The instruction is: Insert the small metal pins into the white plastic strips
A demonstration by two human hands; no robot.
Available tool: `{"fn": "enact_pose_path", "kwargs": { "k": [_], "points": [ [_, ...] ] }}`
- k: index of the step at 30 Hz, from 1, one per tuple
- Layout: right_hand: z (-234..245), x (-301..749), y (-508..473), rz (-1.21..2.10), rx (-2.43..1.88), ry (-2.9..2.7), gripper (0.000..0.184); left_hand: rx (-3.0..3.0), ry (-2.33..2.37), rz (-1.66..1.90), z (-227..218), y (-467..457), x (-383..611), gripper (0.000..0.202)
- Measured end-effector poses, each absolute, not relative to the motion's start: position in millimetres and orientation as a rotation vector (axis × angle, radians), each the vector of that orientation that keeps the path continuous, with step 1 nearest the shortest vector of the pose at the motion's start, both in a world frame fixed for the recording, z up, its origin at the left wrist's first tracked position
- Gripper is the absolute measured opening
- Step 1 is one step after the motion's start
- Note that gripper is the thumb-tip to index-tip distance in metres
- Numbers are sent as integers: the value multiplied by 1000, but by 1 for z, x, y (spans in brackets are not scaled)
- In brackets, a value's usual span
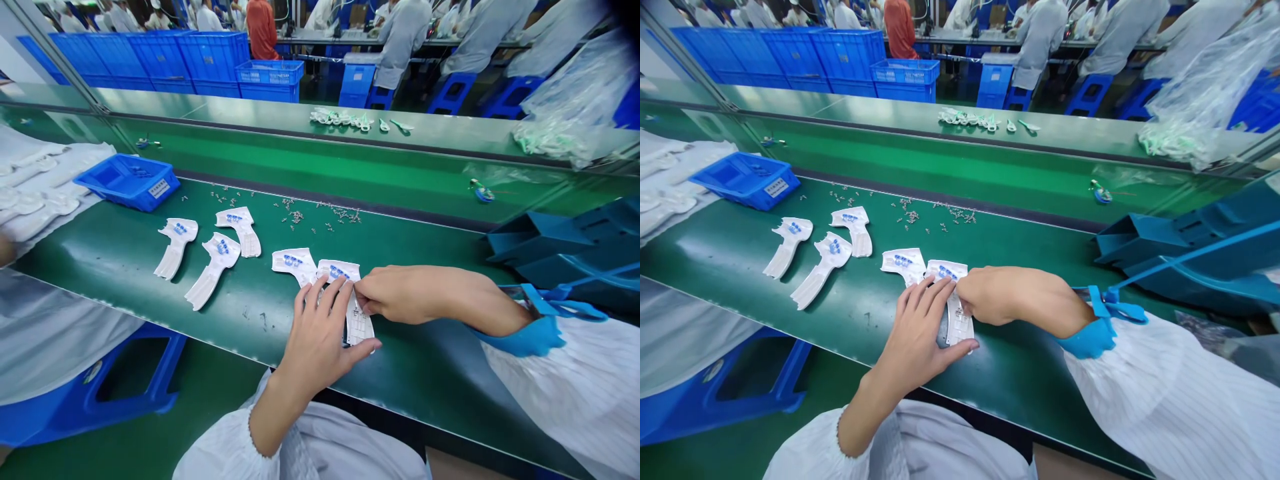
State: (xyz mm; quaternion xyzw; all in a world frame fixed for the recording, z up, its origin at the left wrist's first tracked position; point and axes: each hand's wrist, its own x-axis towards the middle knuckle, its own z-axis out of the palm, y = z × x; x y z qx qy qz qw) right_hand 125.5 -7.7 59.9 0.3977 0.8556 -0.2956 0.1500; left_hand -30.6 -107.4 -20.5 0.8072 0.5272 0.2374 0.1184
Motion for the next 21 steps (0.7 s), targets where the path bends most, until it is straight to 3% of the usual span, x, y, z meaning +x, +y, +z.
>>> {"fn": "enact_pose_path", "kwargs": {
  "k": [8, 11, 15, 17, 21],
  "points": [
    [77, 104, -14, -716, 1048, 2359, 43, 2335, 1531, 729, -22, -107, -30, 88],
    [75, 102, -18, -643, 1108, 2299, 36, 2328, 1529, 725, -22, -107, -30, 90],
    [69, 111, -18, -556, 1174, 2319, 13, 2322, 1533, 729, -22, -107, -30, 93],
    [65, 122, -17, -618, 1195, 2379, 4, 2320, 1537, 728, -21, -108, -31, 93],
    [49, 147, -22, -1080, 1383, 2371, 12, 2313, 1524, 701, -21, -109, -32, 91]
  ]
}}
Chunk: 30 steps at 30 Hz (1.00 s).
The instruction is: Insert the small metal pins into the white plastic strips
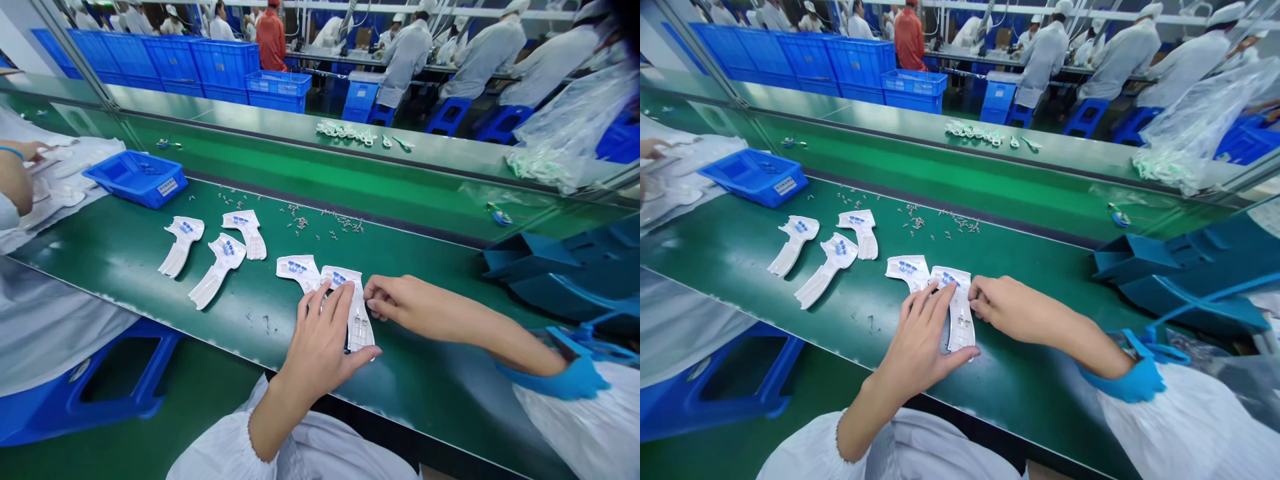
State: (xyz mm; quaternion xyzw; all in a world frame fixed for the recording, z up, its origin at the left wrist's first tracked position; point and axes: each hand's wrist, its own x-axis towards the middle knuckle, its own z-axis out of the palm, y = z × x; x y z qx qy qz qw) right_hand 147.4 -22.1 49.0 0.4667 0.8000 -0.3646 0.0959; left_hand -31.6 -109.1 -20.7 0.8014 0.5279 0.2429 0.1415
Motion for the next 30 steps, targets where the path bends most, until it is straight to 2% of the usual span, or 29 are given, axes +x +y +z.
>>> {"fn": "enact_pose_path", "kwargs": {
  "k": [2, 7, 8, 12, 15, 18, 25, 30],
  "points": [
    [37, 155, -30, -1418, 1564, 2247, 17, 2304, 1517, 695, -21, -110, -32, 90],
    [17, 149, -52, -2077, 1983, 1868, 58, 2253, 1511, 750, -22, -110, -35, 90],
    [17, 145, -54, -2134, 2000, 1835, 57, 2243, 1502, 764, -22, -110, -35, 91],
    [22, 136, -48, -2220, 1894, 1849, 36, 2198, 1480, 830, -20, -111, -37, 89],
    [26, 145, -28, -2289, 1975, 1779, 32, 2095, 1548, 921, -19, -113, -39, 82],
    [24, 166, 9, -2249, 2063, 1822, 32, 2000, 1635, 980, -19, -115, -41, 75],
    [13, 210, 104, -1825, 2511, 2304, 30, 2138, 1664, 862, -28, -114, -40, 53],
    [15, 211, 95, -1445, 2628, 2468, 37, 2112, 1668, 876, -26, -115, -41, 51]
  ]
}}
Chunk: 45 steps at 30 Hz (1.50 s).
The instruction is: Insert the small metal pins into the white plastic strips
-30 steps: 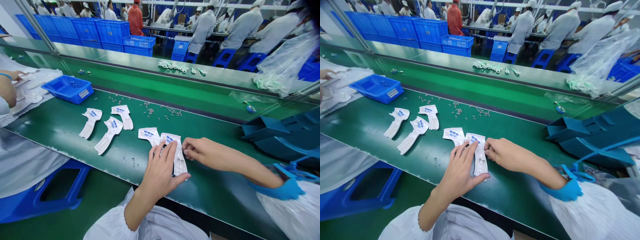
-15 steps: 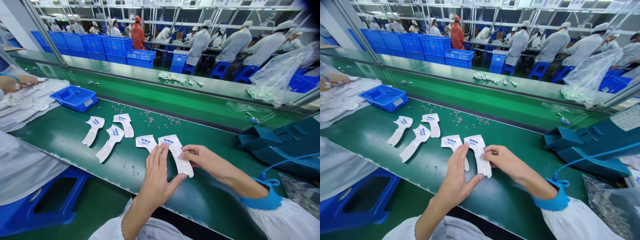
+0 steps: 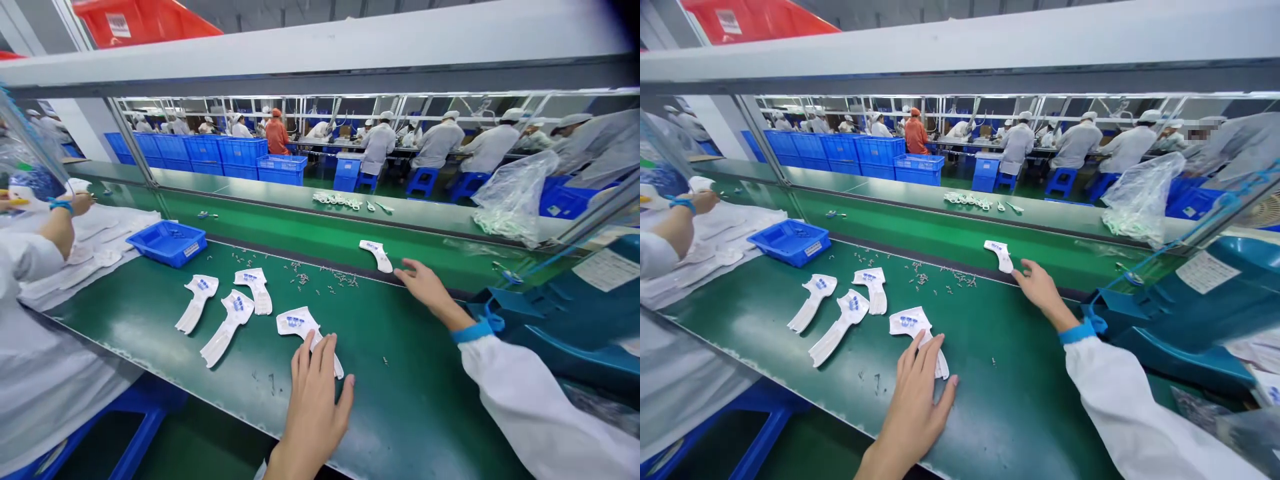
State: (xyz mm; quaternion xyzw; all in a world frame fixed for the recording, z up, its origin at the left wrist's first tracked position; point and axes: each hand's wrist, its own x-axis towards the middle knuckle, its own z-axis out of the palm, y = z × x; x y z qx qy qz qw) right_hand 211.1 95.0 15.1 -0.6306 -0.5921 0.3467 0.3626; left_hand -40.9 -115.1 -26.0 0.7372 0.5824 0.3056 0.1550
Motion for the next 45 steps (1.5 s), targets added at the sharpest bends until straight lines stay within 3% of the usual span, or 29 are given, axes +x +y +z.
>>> {"fn": "enact_pose_path", "kwargs": {
  "k": [5, 10, 15, 20, 28, 45],
  "points": [
    [14, 200, 26, 924, -1400, -2295, 33, 2111, 1633, 870, -23, -115, -41, 50],
    [10, 193, -14, 1003, -1413, -2493, 26, 2197, 1442, 829, -19, -115, -42, 58],
    [11, 191, -16, 1056, -1412, -2432, 18, 2200, 1353, 851, -15, -115, -42, 54],
    [17, 184, -24, 1294, -1352, -2225, 32, 2078, 1411, 964, -12, -113, -42, 41],
    [21, 154, -43, 1791, -1039, -1886, 39, 2095, 1307, 1097, -17, -113, -41, 32],
    [5, 130, -44, 1917, -1103, -1568, 37, 1982, 1455, 1352, -18, -112, -40, 31]
  ]
}}
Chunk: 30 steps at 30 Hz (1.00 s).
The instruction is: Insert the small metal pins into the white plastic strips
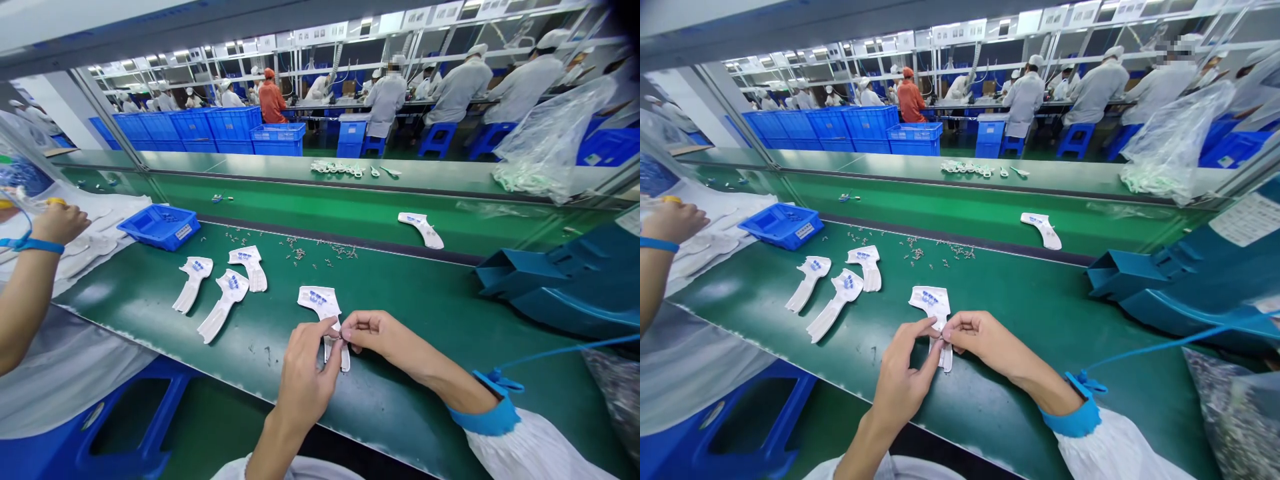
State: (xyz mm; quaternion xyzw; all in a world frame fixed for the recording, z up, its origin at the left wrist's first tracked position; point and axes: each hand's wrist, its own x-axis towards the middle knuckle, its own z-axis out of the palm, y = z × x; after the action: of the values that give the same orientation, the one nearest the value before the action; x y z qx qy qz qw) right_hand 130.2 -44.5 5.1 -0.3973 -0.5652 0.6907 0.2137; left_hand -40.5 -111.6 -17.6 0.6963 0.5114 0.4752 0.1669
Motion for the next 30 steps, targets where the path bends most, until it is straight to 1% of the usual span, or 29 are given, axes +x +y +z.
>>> {"fn": "enact_pose_path", "kwargs": {
  "k": [4, 7, 10, 12, 15, 21, 27, 30],
  "points": [
    [13, 131, -37, 1853, -1093, -1756, 37, 2009, 1470, 1347, -17, -114, -40, 33],
    [27, 132, -30, 1560, -1186, -2114, 31, 2009, 1567, 1254, -18, -114, -40, 40],
    [39, 125, -27, 1243, -1220, -2416, 26, 1978, 1742, 1102, -22, -113, -40, 54],
    [41, 117, -28, 1118, -1195, -2554, 24, 1940, 1812, 1001, -25, -112, -39, 61],
    [36, 108, -30, 985, -1212, -2651, 23, 1914, 1836, 894, -27, -111, -37, 66],
    [28, 109, -33, 932, -1254, -2682, 22, 1900, 1844, 877, -26, -111, -35, 68],
    [30, 111, -37, 988, -1274, -2671, 23, 1894, 1840, 896, -26, -110, -35, 66],
    [30, 110, -38, 962, -1282, -2673, 23, 1896, 1837, 887, -26, -110, -35, 65]
  ]
}}
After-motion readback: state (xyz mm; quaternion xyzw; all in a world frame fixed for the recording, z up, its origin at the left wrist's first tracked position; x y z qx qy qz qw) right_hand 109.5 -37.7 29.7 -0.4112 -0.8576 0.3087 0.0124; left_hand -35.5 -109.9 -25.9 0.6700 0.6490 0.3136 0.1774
